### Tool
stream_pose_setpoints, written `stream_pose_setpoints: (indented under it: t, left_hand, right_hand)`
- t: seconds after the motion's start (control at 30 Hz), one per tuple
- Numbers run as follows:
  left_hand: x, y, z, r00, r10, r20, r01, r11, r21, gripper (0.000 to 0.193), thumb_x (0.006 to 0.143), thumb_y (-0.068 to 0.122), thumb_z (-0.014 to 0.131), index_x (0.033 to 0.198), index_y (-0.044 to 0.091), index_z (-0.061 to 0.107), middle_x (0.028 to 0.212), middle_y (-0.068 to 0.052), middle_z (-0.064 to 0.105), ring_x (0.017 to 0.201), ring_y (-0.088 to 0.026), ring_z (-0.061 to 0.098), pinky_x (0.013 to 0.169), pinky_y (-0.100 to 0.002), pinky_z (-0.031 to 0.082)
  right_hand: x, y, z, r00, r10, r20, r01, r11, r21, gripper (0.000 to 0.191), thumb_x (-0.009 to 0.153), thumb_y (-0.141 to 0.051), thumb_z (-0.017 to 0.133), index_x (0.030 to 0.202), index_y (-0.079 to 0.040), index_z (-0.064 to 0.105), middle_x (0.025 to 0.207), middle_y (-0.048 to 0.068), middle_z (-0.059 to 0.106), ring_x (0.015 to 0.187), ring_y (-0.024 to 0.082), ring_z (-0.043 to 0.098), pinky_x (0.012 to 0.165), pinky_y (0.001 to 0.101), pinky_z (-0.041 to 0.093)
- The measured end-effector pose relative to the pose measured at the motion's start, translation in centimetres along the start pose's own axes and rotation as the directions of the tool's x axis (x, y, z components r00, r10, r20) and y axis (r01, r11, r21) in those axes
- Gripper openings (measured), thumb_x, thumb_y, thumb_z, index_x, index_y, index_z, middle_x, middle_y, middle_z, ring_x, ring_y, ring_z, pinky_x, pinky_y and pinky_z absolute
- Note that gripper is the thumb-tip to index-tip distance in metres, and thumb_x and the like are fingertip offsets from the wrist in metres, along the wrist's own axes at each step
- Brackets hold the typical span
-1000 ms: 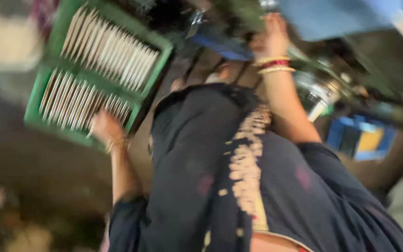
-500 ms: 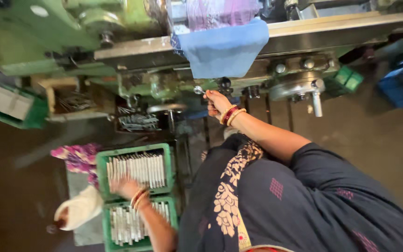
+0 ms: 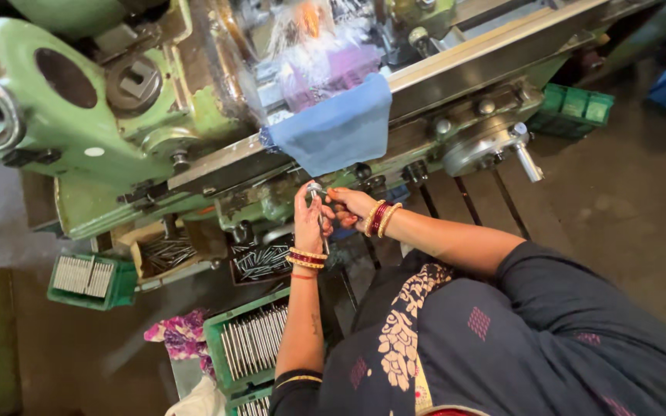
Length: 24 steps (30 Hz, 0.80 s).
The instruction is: The person operates a green industrial machine, repeatedly inserting small metal rods into the machine and pressing a lever to process them. The person then places the processed rods into green plastic crates.
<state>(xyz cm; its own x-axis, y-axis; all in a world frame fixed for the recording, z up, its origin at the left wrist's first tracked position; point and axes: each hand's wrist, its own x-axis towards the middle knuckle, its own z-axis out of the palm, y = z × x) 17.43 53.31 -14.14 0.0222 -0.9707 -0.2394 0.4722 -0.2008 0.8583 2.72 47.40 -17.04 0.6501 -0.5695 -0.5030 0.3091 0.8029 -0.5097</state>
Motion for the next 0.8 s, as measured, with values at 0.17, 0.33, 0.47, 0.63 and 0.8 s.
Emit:
stream_pose_setpoints:
  t: [0.17,0.33,0.47,0.63,0.8]
  left_hand:
    - [0.6,-2.2,-1.3,0.995,-0.096,-0.019,0.091,0.98,-0.179,0.041,0.104,0.024,0.058,0.143,0.022,0.043,0.088,-0.002,0.057,0.052,-0.004,0.04,0.043,-0.018,0.031]
    - [0.1,-2.6,-3.1,0.982,-0.187,0.014,0.177,0.905,-0.388,0.038,0.105,0.02,0.056,0.141,0.025,0.045,0.081,-0.001,0.051,0.053,-0.005,0.039,0.045,-0.018,0.032]
    - [-1.2,-2.3,-2.6,0.992,-0.107,-0.073,0.083,0.959,-0.272,0.03,0.106,0.019,0.056,0.134,0.02,0.047,0.079,-0.001,0.051,0.054,-0.006,0.04,0.045,-0.02,0.032]
    - [-3.9,-0.2,-1.5,0.498,0.845,0.196,-0.381,0.011,0.924,0.03,0.113,0.032,0.058,0.136,0.014,0.05,0.105,-0.015,0.065,0.081,-0.027,0.065,0.065,-0.035,0.054]
    - [-6.2,4.7,-3.4,0.508,0.518,0.688,-0.524,-0.448,0.725,0.029,0.091,0.037,0.075,0.105,0.013,0.066,0.069,-0.007,0.055,0.054,-0.028,0.056,0.044,-0.041,0.042]
  right_hand:
    - [0.2,0.0,-0.5,0.932,-0.363,0.0,0.346,0.887,-0.305,0.024,0.107,-0.036,0.059,0.101,-0.013,0.058,0.064,-0.003,0.046,0.049,0.009,0.041,0.042,0.0274,0.036]
    - [-1.1,-0.6,-0.7,0.456,-0.717,0.527,0.316,-0.423,-0.849,0.016,0.101,-0.026,0.065,0.111,-0.012,0.063,0.085,0.011,0.065,0.071,0.032,0.062,0.057,0.0427,0.05]
    - [-0.9,0.0,0.6,0.486,-0.696,0.53,0.458,-0.313,-0.832,0.017,0.102,-0.025,0.063,0.111,-0.01,0.062,0.081,0.011,0.062,0.068,0.029,0.06,0.056,0.0405,0.049]
    - [0.3,0.9,2.2,0.985,-0.005,0.172,0.042,0.975,-0.217,0.025,0.109,-0.034,0.058,0.09,-0.019,0.051,0.062,-0.008,0.038,0.046,0.006,0.032,0.039,0.024,0.023]
    - [-1.8,0.8,1.9,0.908,0.386,0.16,-0.277,0.842,-0.462,0.035,0.106,-0.047,0.048,0.084,-0.02,0.05,0.059,-0.01,0.031,0.045,0.003,0.026,0.041,0.0237,0.019]
